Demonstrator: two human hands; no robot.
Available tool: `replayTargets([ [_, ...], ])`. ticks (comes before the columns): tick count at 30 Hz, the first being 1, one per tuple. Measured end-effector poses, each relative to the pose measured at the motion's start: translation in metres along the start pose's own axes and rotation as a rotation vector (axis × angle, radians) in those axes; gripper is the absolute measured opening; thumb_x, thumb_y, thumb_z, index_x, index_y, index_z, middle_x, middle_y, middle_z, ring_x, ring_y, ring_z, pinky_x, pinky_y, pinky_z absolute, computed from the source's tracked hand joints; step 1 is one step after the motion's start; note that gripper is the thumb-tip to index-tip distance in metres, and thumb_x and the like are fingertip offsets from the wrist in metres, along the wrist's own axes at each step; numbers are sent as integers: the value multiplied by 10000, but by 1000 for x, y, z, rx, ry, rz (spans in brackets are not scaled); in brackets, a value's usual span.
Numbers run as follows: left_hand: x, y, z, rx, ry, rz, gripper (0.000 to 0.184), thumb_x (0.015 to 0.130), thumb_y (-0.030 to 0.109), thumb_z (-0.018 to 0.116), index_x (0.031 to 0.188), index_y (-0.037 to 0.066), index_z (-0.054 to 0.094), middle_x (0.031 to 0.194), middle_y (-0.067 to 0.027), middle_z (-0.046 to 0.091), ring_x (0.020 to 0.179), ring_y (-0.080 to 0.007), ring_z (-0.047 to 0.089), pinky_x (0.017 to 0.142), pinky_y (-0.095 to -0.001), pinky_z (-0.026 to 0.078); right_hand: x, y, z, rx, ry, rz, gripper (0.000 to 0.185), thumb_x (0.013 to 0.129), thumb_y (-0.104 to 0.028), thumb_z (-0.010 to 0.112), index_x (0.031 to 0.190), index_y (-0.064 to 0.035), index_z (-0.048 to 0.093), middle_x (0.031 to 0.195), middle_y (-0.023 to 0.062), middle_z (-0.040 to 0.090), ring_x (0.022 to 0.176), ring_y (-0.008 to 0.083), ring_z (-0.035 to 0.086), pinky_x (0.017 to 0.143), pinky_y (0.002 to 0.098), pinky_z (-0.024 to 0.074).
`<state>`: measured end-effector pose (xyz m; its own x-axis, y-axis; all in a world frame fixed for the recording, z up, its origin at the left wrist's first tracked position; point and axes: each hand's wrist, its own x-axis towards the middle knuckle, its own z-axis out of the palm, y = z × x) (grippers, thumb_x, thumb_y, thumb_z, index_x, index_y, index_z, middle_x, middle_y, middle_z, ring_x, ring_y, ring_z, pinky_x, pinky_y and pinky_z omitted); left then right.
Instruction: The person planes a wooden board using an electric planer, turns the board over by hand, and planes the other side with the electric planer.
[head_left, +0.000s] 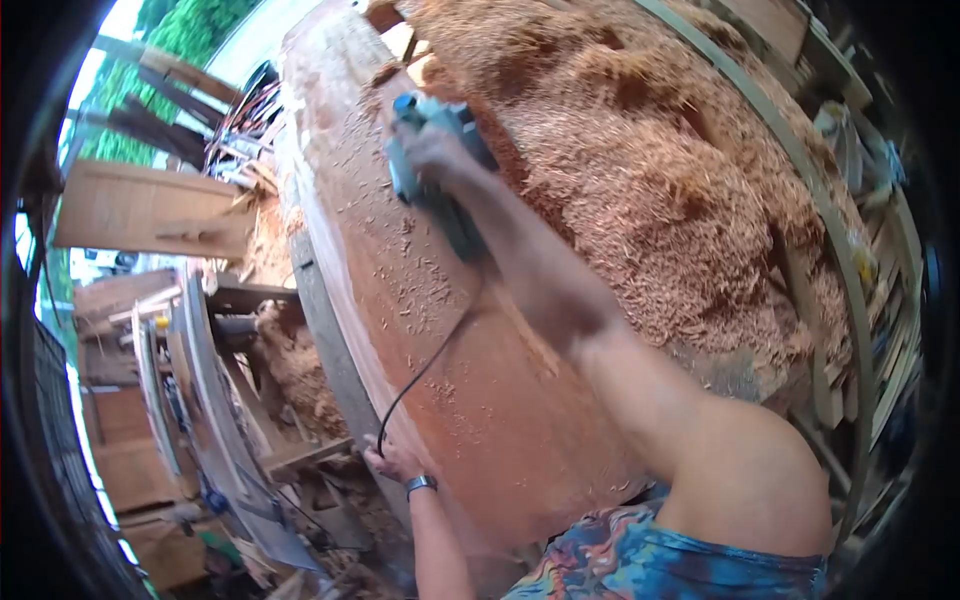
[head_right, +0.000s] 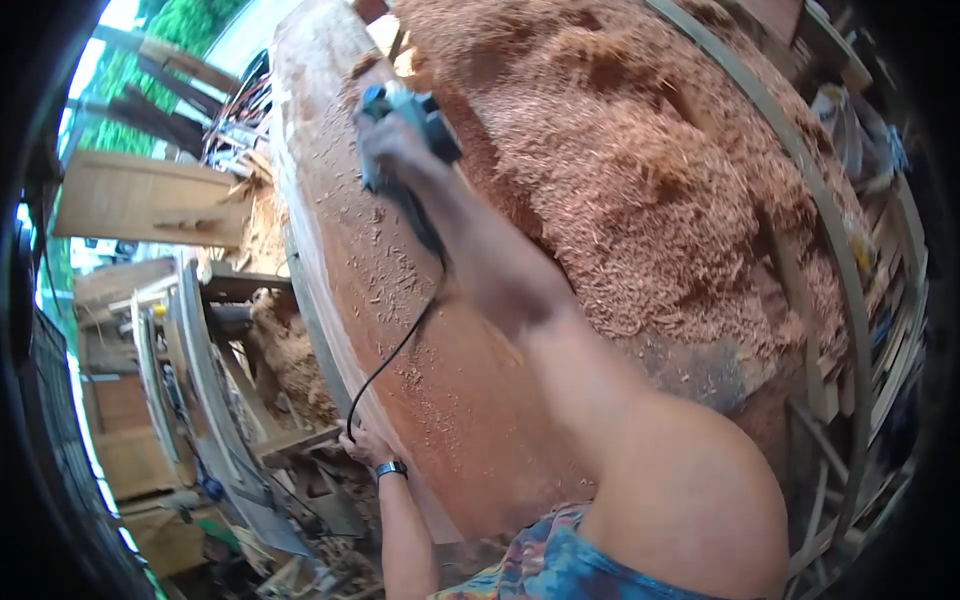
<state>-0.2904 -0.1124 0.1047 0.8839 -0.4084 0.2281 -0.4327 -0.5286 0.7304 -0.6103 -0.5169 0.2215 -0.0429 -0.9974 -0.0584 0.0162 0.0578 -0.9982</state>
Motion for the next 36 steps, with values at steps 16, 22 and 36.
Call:
replayTargets([
  [16, 48, -55, -13, 128, -424, 291, 519, 1056, 453, 426, 935, -11, 624, 904, -114, 658, 808, -209, 575, 725, -364, 488, -422, -26, -90, 270, -211, 328, 535, 968, -375, 601, 1166, 97, 446, 805, 368, 616, 845, 524, 634, 726, 565, 495],
  [22, 56, -74, -10, -14, -457, 151, 457, 1048, 400, 482, 902, -12, 617, 816, -109, 648, 735, -198, 543, 688, -360, 472, -443, -12, -104, 207, -334, 328, 612, 970, -504, 537, 1084, 89, 441, 850, 372, 635, 852, 537, 631, 784, 595, 489],
  [36, -24, 27, -16, 201, -311, 207, 424, 1044, 362, 509, 921, -24, 634, 808, -107, 671, 732, -180, 554, 699, -353, 477, -389, -12, -99, 18, -169, 252, 531, 937, -444, 638, 1000, 66, 502, 718, 342, 608, 756, 524, 628, 621, 573, 488],
])
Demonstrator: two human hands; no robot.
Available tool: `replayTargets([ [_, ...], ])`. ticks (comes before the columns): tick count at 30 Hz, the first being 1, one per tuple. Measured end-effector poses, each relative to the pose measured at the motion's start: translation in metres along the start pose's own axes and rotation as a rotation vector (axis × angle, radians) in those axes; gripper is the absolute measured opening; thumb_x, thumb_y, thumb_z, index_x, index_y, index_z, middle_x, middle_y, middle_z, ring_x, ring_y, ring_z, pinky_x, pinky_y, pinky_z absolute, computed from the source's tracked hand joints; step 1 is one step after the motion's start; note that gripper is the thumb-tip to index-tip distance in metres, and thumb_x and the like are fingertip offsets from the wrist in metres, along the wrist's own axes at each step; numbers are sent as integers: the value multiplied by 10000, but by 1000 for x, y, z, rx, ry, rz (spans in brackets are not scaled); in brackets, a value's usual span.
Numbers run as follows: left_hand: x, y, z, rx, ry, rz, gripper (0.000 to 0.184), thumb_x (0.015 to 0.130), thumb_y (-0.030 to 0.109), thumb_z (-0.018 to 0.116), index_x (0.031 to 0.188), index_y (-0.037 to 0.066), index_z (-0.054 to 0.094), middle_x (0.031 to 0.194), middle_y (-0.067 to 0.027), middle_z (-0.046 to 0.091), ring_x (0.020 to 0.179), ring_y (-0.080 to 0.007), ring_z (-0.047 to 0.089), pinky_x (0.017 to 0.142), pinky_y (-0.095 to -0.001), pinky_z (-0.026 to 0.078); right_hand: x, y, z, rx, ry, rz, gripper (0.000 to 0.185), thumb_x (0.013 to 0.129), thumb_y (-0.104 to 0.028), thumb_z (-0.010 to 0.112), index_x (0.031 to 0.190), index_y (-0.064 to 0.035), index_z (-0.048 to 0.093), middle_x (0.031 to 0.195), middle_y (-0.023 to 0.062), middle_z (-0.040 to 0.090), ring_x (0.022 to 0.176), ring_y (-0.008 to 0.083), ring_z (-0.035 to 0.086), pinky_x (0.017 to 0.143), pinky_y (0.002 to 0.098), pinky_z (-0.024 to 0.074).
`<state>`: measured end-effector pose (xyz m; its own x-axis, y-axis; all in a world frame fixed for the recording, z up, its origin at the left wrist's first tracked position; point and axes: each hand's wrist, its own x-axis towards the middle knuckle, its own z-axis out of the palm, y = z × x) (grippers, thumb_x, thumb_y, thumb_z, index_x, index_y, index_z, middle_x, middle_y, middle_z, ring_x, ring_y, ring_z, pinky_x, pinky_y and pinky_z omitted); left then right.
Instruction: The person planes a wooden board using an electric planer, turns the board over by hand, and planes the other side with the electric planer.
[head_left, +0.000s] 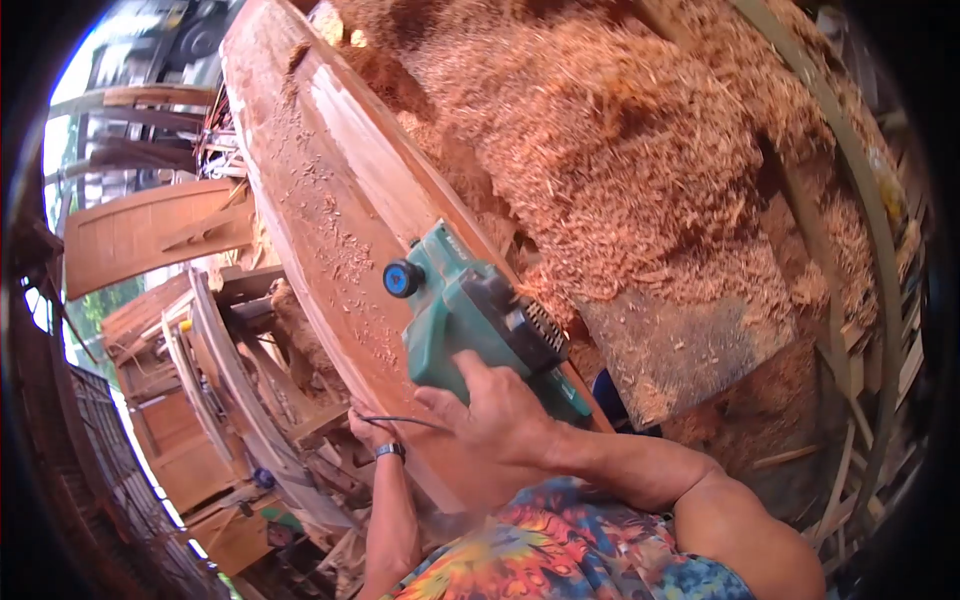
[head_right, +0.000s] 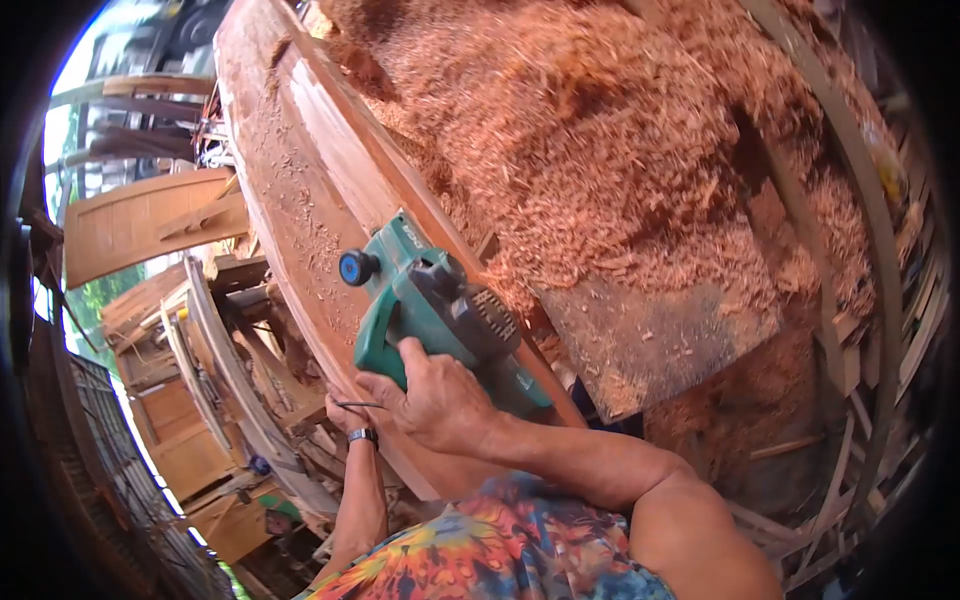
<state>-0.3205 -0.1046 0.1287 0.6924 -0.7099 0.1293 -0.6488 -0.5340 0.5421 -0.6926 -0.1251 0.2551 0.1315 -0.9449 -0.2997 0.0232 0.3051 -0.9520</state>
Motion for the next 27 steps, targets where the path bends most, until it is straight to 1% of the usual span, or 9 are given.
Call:
replayTargets([
  [3, 2, -4, -1, 27, -19, -21, 429, 1039, 363, 513, 973, -39, 646, 827, -126, 682, 765, -193, 599, 716, -359, 489, 45, -7, 0, -85, 107, -100, 555, 934, -500, 624, 880, 42, 515, 694, 333, 609, 727, 519, 632, 589, 564, 496],
  [9, 2, -18, -3, 17, -5, 3, 390, 1018, 306, 569, 1094, -68, 651, 884, -123, 699, 809, -200, 627, 750, -340, 509, 153, -47, 5, -172, 171, -114, 503, 975, -452, 583, 870, 40, 585, 772, 300, 631, 782, 469, 653, 655, 475, 499],
  [12, -3, -5, -3, -67, 1, -66, 329, 990, 246, 624, 1088, -66, 655, 900, -115, 699, 821, -188, 627, 746, -332, 511, 216, -65, 7, -209, 198, -177, 532, 992, -467, 550, 820, 33, 613, 729, 268, 633, 728, 394, 666, 648, 456, 498],
  [16, -3, -9, -4, -170, -25, -69, 416, 913, 289, 730, 1100, -76, 657, 982, -136, 695, 910, -194, 643, 784, -332, 521, 332, -71, 12, -197, 211, -215, 544, 993, -495, 543, 750, -16, 632, 647, 92, 612, 529, 181, 587, 504, 347, 470],
  [17, -3, -30, -2, -141, -35, 52, 571, 902, 406, 718, 1182, -81, 614, 1056, -181, 695, 979, -260, 669, 873, -369, 514, 363, -74, 13, -170, 205, -224, 544, 989, -504, 544, 739, -29, 628, 632, 56, 599, 491, 151, 561, 474, 322, 460],
  [20, -1, -1, -6, -74, -70, 32, 636, 843, 427, 768, 1205, -68, 600, 1138, -240, 661, 1032, -355, 640, 887, -444, 511, 418, -107, 12, 10, 111, -241, 527, 963, -531, 558, 742, -55, 604, 643, 44, 581, 503, 142, 553, 470, 317, 465],
  [22, 3, 8, -2, -38, -63, 106, 676, 858, 474, 731, 1263, -41, 563, 1140, -275, 657, 1056, -424, 634, 892, -485, 502, 497, -101, 11, 156, 59, -348, 500, 950, -537, 568, 804, -61, 608, 692, 59, 586, 554, 143, 562, 483, 322, 473],
  [24, 9, 19, -1, -7, -77, 117, 705, 870, 514, 697, 1307, -15, 534, 1135, -302, 654, 1072, -475, 624, 889, -514, 496, 561, -122, 17, 45, 149, -170, 501, 902, -616, 602, 1021, -132, 649, 714, 67, 622, 549, 219, 586, 458, 405, 501],
  [27, 11, 26, -4, 92, -110, 32, 755, 877, 599, 637, 1353, 30, 497, 1099, -316, 660, 1081, -514, 601, 860, -548, 490, 614, -129, 24, 86, 127, -156, 482, 924, -579, 580, 966, -103, 642, 721, 68, 608, 563, 195, 577, 465, 374, 483],
])
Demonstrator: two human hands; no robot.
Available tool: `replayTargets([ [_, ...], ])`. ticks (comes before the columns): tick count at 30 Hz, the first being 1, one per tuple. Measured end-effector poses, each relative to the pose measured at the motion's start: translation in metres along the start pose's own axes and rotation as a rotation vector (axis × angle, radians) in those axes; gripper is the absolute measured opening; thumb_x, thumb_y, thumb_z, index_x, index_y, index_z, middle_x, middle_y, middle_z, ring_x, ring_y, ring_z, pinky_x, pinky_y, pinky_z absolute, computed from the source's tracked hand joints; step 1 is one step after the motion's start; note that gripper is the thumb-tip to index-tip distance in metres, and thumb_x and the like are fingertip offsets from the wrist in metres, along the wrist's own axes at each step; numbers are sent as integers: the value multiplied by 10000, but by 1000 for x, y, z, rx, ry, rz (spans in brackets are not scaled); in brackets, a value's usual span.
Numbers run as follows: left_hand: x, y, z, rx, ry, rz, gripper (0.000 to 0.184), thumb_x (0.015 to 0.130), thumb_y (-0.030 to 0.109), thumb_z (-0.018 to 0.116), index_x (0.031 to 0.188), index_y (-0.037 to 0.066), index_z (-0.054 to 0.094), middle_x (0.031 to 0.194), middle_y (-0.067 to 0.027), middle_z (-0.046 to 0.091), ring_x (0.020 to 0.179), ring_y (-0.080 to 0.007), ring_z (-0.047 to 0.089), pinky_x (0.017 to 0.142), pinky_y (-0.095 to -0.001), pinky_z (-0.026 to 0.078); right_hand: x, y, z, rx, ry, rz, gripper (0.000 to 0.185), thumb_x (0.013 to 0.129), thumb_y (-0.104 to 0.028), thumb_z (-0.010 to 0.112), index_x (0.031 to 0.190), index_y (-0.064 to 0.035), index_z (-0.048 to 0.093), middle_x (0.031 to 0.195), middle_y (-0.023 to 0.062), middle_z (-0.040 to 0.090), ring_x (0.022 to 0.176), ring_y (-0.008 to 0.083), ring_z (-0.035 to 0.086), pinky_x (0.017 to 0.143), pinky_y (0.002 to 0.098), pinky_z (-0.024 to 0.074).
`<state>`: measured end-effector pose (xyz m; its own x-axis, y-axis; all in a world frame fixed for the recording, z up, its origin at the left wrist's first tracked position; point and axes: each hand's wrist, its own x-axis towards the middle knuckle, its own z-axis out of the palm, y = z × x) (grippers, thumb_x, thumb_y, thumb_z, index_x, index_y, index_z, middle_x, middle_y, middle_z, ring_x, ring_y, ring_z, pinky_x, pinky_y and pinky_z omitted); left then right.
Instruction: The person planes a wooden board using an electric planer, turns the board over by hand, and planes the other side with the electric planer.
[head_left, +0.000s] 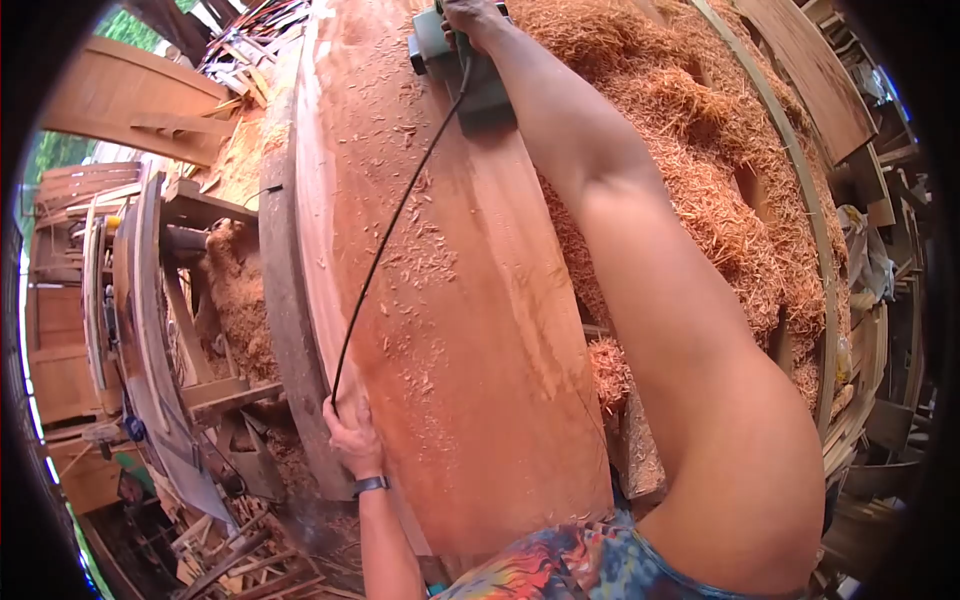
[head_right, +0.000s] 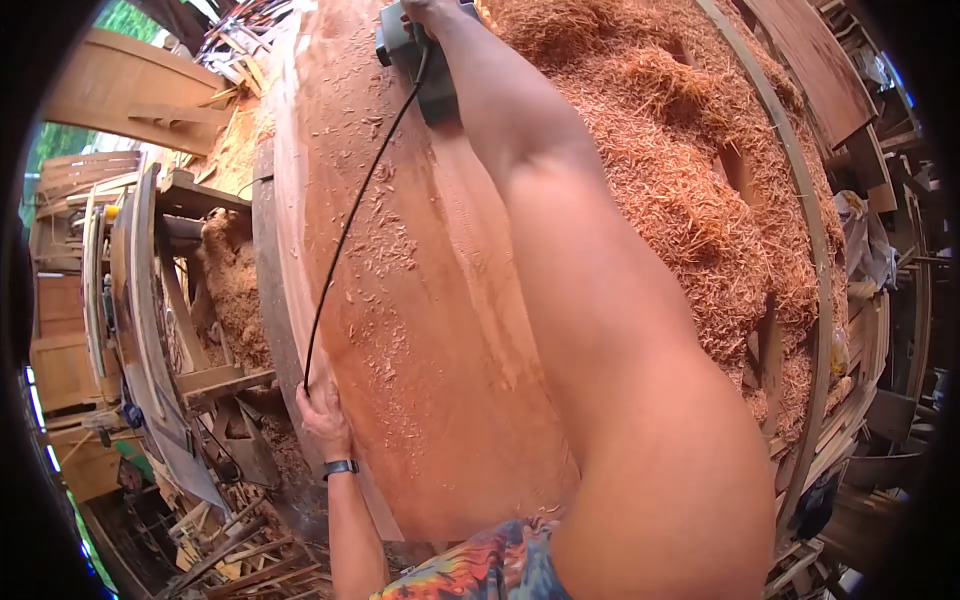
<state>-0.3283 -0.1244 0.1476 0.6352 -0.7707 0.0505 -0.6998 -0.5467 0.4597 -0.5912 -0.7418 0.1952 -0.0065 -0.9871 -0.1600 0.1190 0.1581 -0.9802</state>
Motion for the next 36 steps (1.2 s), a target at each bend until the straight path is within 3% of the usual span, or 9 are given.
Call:
replayTargets([
  [5, 0, -21, 6, -70, 143, -65, 612, 871, 553, 688, 1091, -3, 559, 908, -271, 668, 882, -467, 644, 745, -500, 495, -61, -23, -2, -61, -25, -20, 488, 974, -531, 528, 920, -52, 602, 690, 36, 545, 552, 142, 535, 484, 318, 475],
  [7, 0, -32, 8, -120, 202, -148, 551, 883, 515, 697, 984, -7, 554, 834, -244, 652, 791, -434, 633, 696, -478, 485, -89, -15, -12, -94, -6, -44, 442, 995, -448, 522, 941, -30, 655, 726, 101, 626, 532, 184, 593, 449, 346, 482],
  [10, 5, -45, 17, -247, 297, -204, 471, 955, 444, 631, 884, -13, 540, 797, -211, 638, 720, -390, 604, 657, -463, 465, -183, -14, -23, -64, -11, -31, 469, 988, -493, 513, 907, -42, 612, 664, 90, 563, 497, 188, 538, 444, 365, 471],
  [13, 4, -34, 11, -348, 336, -221, 463, 991, 438, 567, 895, -15, 556, 850, -213, 649, 780, -382, 623, 701, -465, 473, -292, -13, -33, -97, 56, 85, 510, 988, -575, 489, 836, -89, 506, 611, 17, 474, 447, 135, 471, 417, 312, 418],
  [15, 2, -26, 3, -370, 265, -230, 473, 1007, 462, 509, 945, -1, 586, 940, -228, 666, 884, -399, 642, 760, -474, 483, -365, -3, -44, -42, 52, 83, 442, 1007, -484, 508, 848, -75, 556, 595, 37, 502, 432, 154, 496, 398, 336, 422],
  [23, -5, -25, -2, -381, 100, -123, 467, 1009, 493, 463, 1088, 60, 618, 999, -227, 698, 921, -427, 664, 757, -512, 494, -622, 23, -74, -104, 125, 238, 527, 991, -583, 487, 880, -71, 534, 558, 1, 480, 407, 115, 467, 383, 272, 391],
  [26, -7, -21, -7, -332, 74, -77, 407, 1025, 439, 458, 1117, 64, 587, 990, -236, 699, 916, -445, 662, 748, -532, 493, -632, 22, -71, -164, 175, 210, 622, 954, -666, 464, 901, -50, 529, 546, 19, 476, 402, 124, 463, 397, 273, 399],
  [29, -9, -12, -14, -293, 52, -74, 389, 1031, 416, 452, 1153, 66, 571, 1028, -246, 695, 947, -454, 657, 764, -534, 496, -600, 22, -73, -127, 151, 207, 543, 986, -600, 479, 886, -69, 527, 553, 1, 480, 406, 108, 469, 385, 263, 392],
  [36, -10, -16, -3, -304, 84, -48, 395, 1028, 385, 476, 1219, 50, 562, 1070, -258, 686, 987, -452, 652, 802, -526, 505, -451, 4, -54, -93, 140, 160, 519, 971, -597, 516, 796, -109, 510, 555, -7, 464, 398, 112, 442, 379, 291, 378],
])
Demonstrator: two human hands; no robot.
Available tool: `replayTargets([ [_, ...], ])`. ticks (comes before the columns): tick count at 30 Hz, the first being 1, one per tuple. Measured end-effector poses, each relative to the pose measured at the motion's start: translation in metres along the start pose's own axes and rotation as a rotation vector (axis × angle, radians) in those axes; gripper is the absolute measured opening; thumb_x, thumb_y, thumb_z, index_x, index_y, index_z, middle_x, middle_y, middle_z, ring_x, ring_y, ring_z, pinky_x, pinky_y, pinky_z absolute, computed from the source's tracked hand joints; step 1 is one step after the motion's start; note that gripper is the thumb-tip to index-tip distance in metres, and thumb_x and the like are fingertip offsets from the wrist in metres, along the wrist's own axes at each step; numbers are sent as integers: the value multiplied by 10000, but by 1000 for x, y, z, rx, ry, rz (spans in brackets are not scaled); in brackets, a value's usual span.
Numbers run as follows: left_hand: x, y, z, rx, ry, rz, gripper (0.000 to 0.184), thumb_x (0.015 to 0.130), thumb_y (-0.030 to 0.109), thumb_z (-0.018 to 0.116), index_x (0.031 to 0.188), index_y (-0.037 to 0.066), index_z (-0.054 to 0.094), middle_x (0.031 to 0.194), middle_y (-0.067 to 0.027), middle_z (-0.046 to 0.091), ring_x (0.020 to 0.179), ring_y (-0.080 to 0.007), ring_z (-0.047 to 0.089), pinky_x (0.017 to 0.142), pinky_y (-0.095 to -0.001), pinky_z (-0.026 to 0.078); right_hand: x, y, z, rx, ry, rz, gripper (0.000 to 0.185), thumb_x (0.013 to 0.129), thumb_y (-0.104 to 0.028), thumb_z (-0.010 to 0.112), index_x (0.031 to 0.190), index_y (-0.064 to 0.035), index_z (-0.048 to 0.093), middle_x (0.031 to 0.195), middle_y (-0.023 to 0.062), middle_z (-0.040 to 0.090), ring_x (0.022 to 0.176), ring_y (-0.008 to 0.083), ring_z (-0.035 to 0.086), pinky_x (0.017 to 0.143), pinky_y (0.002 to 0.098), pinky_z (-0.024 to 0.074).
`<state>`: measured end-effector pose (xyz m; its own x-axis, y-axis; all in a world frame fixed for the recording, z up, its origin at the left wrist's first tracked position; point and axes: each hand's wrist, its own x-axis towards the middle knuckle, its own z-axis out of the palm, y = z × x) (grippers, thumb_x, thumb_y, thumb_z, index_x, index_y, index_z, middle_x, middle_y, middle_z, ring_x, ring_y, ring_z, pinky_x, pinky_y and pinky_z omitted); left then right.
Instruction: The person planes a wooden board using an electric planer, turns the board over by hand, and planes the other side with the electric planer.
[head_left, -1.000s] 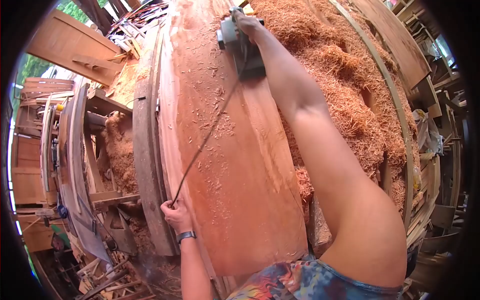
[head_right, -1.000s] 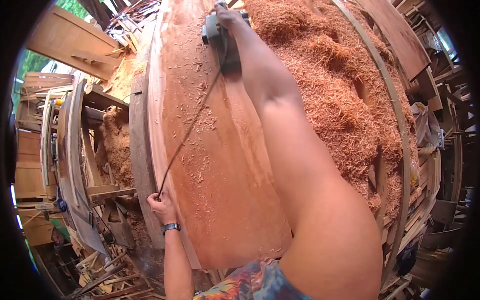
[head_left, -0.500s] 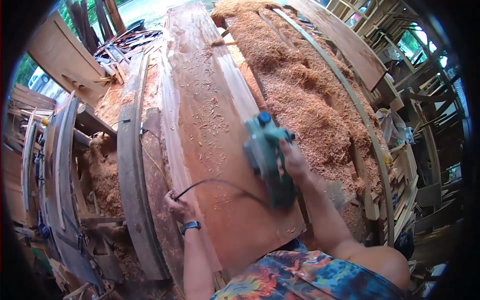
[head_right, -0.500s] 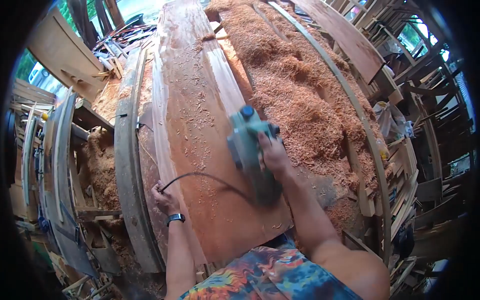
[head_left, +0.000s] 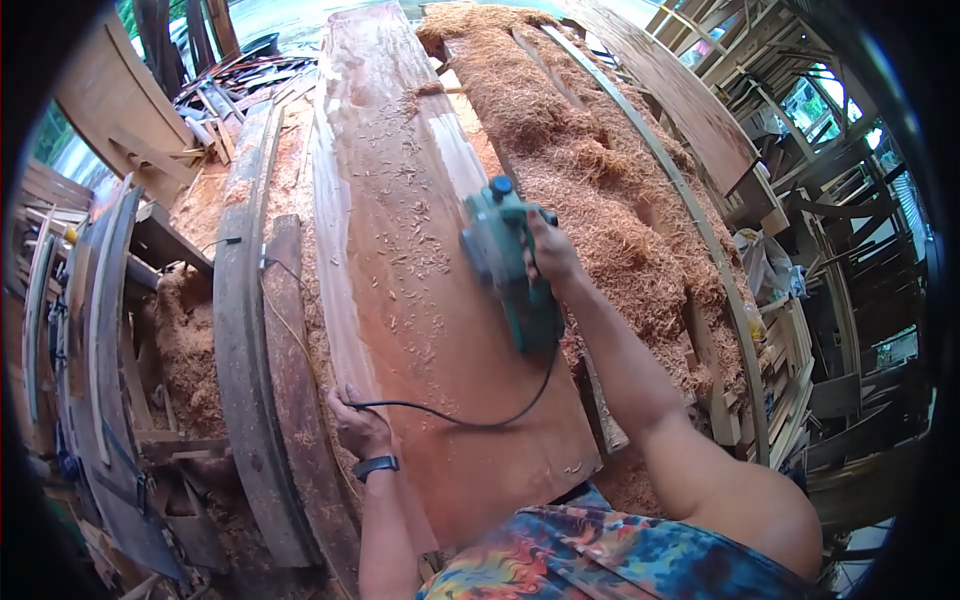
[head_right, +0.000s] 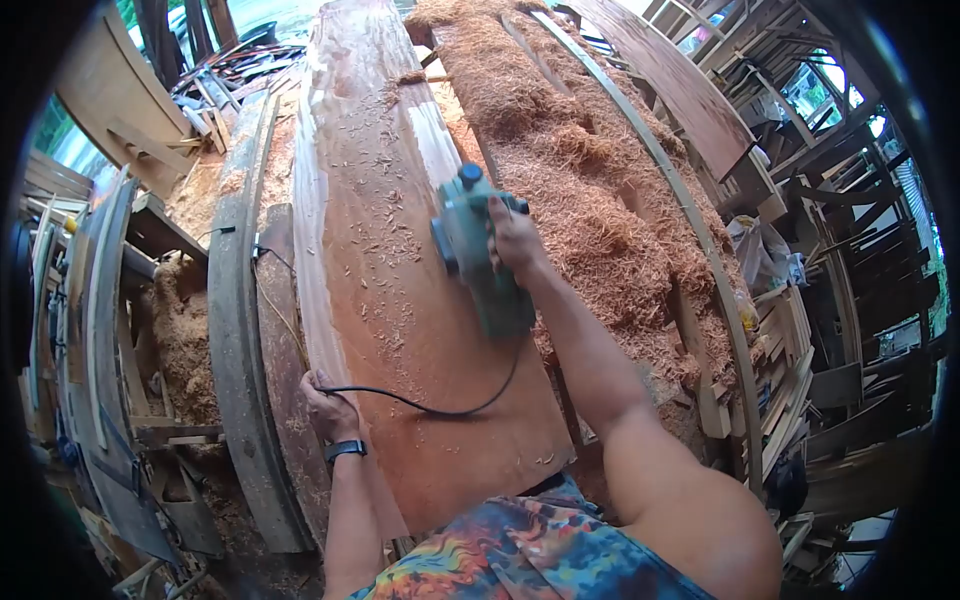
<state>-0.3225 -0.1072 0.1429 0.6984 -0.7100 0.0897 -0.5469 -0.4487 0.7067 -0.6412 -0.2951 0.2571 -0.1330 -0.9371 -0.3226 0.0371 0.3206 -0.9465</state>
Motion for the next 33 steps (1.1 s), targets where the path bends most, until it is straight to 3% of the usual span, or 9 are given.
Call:
replayTargets([
  [7, 1, -11, 12, 71, 48, 35, 380, 988, 358, 579, 1183, 32, 572, 1049, -272, 683, 979, -468, 649, 792, -510, 507, 154, -55, 43, -17, -28, -103, 431, 987, -535, 514, 819, -139, 514, 554, 8, 451, 398, 135, 428, 360, 329, 381],
  [11, 2, 4, 7, 134, 16, 35, 397, 941, 314, 642, 1216, 34, 575, 1124, -246, 675, 1052, -446, 637, 867, -489, 500, 246, -77, 60, -63, 2, -144, 507, 987, -509, 502, 767, -54, 534, 569, 53, 501, 431, 164, 481, 380, 345, 409],
  [14, 4, 6, 9, 144, 17, 55, 457, 905, 271, 667, 1271, 23, 551, 1121, -277, 664, 1064, -470, 622, 890, -503, 492, 305, -95, 76, -95, -21, -137, 554, 984, -596, 455, 813, -74, 531, 639, 24, 474, 485, 122, 449, 432, 297, 426],
  [17, 9, 14, 9, 176, 6, 157, 550, 906, 295, 660, 1360, 25, 509, 1186, -296, 642, 1104, -476, 609, 910, -505, 491, 358, -110, 88, -71, -56, -219, 504, 986, -564, 484, 845, -85, 556, 626, 19, 488, 489, 122, 457, 431, 287, 426],
  [18, 8, 24, 5, 227, -69, 37, 608, 911, 347, 641, 1407, 33, 483, 1230, -311, 617, 1121, -477, 604, 921, -507, 491, 373, -112, 92, -114, -75, -239, 493, 986, -558, 488, 868, -85, 566, 633, 22, 498, 491, 125, 463, 435, 287, 429],
  [23, 8, 22, 5, 280, -94, 21, 617, 925, 420, 610, 1378, 13, 510, 1210, -318, 622, 1102, -482, 607, 920, -496, 492, 433, -96, 105, -234, -105, -341, 457, 984, -528, 512, 979, -83, 616, 667, 35, 545, 497, 138, 493, 453, 287, 448],
  [28, 10, -1, 14, 226, -57, 97, 656, 939, 443, 607, 1380, -26, 481, 1218, -326, 617, 1140, -460, 598, 951, -480, 473, 345, -53, 86, 242, -97, -604, 198, 744, -130, 817, 867, -53, 682, 760, 27, 634, 666, 124, 603, 582, 296, 495],
  [30, 4, 22, 14, 249, -79, 43, 668, 950, 451, 595, 1389, -35, 462, 1230, -324, 612, 1145, -459, 596, 958, -480, 467, 286, -34, 79, -66, 163, -734, 214, 782, -217, 751, 847, -32, 665, 733, 57, 662, 683, 167, 636, 628, 317, 524],
  [33, 8, 0, 13, 323, -82, 97, 709, 969, 491, 550, 1425, -33, 408, 1262, -324, 594, 1157, -469, 585, 960, -490, 460, 182, -26, 50, -143, 77, -543, 389, 766, -301, 708, 952, 39, 671, 881, 271, 697, 856, 373, 704, 768, 427, 557],
])
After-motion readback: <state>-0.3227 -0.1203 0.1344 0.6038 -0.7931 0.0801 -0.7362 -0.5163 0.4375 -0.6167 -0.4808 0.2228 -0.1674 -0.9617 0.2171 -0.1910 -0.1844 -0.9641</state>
